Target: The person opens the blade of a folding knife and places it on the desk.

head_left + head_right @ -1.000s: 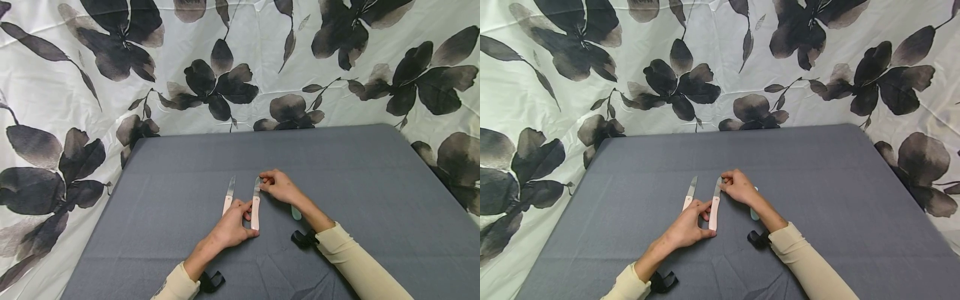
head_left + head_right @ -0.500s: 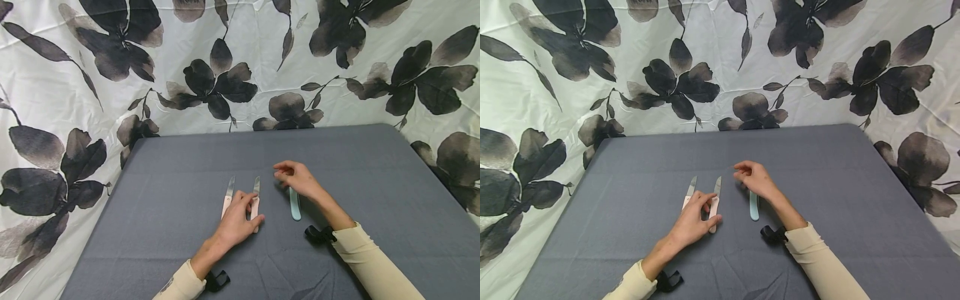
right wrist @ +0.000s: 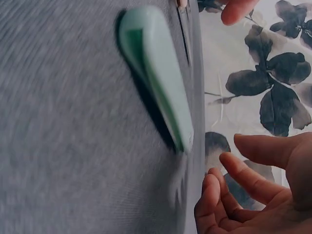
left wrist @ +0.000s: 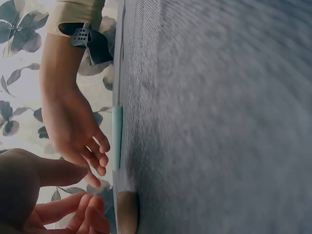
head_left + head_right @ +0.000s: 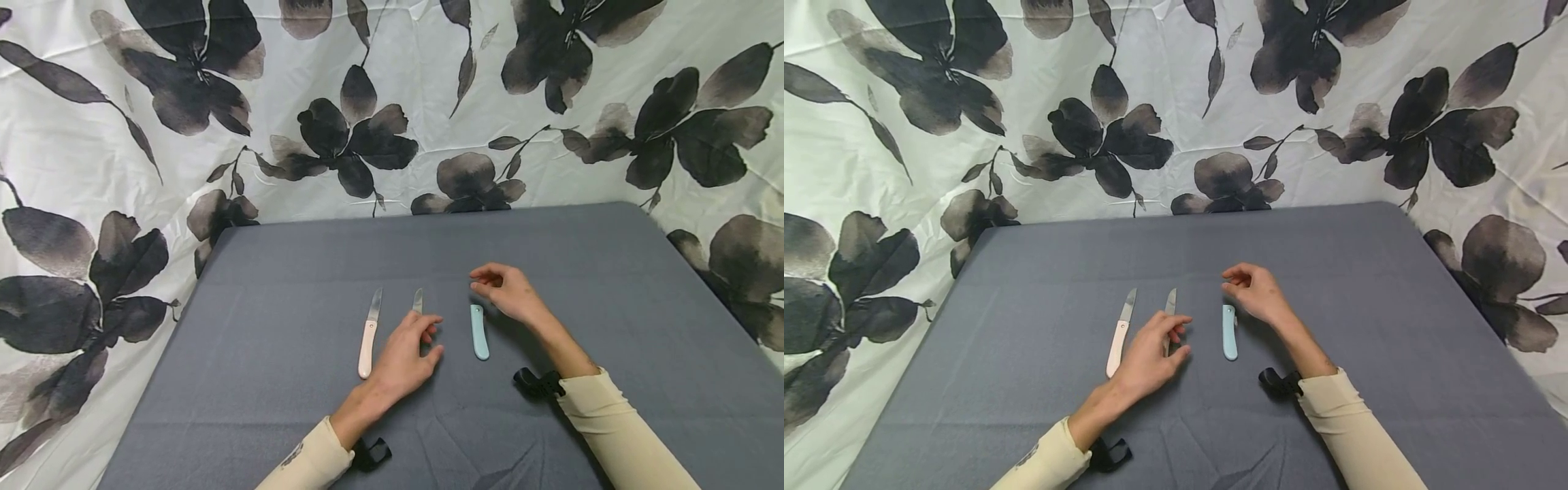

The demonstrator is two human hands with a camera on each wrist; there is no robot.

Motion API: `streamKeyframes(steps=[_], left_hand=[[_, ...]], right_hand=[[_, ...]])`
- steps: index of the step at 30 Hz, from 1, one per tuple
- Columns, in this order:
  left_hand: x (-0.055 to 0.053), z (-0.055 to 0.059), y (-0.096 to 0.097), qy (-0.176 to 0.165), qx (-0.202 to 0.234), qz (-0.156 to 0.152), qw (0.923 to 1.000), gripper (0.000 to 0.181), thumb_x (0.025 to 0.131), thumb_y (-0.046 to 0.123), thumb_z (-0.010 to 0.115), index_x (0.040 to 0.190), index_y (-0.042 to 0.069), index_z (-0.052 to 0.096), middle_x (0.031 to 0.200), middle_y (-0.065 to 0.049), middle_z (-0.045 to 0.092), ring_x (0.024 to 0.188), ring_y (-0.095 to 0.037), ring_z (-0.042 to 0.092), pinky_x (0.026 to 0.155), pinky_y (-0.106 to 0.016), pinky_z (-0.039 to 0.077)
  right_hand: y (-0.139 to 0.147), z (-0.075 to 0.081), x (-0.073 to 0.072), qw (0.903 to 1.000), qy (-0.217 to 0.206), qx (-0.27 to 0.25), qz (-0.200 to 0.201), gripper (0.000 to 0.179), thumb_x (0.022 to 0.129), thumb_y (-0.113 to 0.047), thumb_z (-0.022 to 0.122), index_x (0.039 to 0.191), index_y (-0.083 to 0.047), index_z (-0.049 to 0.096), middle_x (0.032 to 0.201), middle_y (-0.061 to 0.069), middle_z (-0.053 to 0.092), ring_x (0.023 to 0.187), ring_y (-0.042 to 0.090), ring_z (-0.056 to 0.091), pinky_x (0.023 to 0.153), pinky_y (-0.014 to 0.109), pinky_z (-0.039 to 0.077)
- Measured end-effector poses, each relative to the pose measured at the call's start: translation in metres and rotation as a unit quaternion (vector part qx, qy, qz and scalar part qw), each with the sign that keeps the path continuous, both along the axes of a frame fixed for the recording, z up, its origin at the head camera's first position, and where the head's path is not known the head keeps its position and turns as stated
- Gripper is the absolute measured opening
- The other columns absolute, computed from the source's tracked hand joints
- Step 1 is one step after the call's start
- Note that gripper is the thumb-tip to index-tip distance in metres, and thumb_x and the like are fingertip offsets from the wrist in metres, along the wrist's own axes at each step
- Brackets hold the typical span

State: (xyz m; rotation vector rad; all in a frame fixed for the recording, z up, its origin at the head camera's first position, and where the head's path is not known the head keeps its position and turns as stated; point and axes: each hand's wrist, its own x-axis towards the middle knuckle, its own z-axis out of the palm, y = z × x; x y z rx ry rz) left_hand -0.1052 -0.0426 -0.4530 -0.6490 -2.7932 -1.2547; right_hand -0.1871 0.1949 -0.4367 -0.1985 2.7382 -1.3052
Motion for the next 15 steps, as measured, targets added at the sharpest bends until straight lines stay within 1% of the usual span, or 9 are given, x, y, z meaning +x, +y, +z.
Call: streamKeyframes(steps=[4,10,15], left_hand=[[-0.003,-0.001,0.010,-0.011,-0.010,-0.001,0.9999,0.045,0.093,0.007,0.075,0.137,0.004,0.064,0.112,-0.007,0.065,0.096,-0.015,0.063,0.087,-0.028,0.053],[-0.007,-0.002,0.025,-0.032,-0.037,-0.020,0.9986,0.047,0.096,0.010,0.074,0.140,0.002,0.061,0.115,-0.007,0.064,0.095,-0.013,0.063,0.083,-0.022,0.052],[-0.012,-0.003,0.030,-0.039,-0.050,-0.025,0.9976,0.050,0.096,0.011,0.074,0.143,0.002,0.059,0.117,-0.006,0.065,0.092,-0.011,0.062,0.080,-0.020,0.052]], right_hand=[[0.006,-0.003,-0.005,0.9997,-0.007,0.021,0.004,0.032,0.103,-0.017,0.065,0.129,0.001,0.067,0.115,0.021,0.067,0.099,0.031,0.062,0.074,0.032,0.049],[0.010,-0.006,-0.011,0.9972,-0.028,0.059,0.036,0.034,0.101,-0.017,0.067,0.129,0.002,0.067,0.110,0.018,0.066,0.094,0.028,0.062,0.072,0.031,0.048],[0.009,-0.006,-0.016,0.9957,-0.028,0.069,0.055,0.026,0.100,-0.014,0.067,0.120,0.003,0.070,0.101,0.017,0.067,0.085,0.023,0.060,0.069,0.032,0.048]])
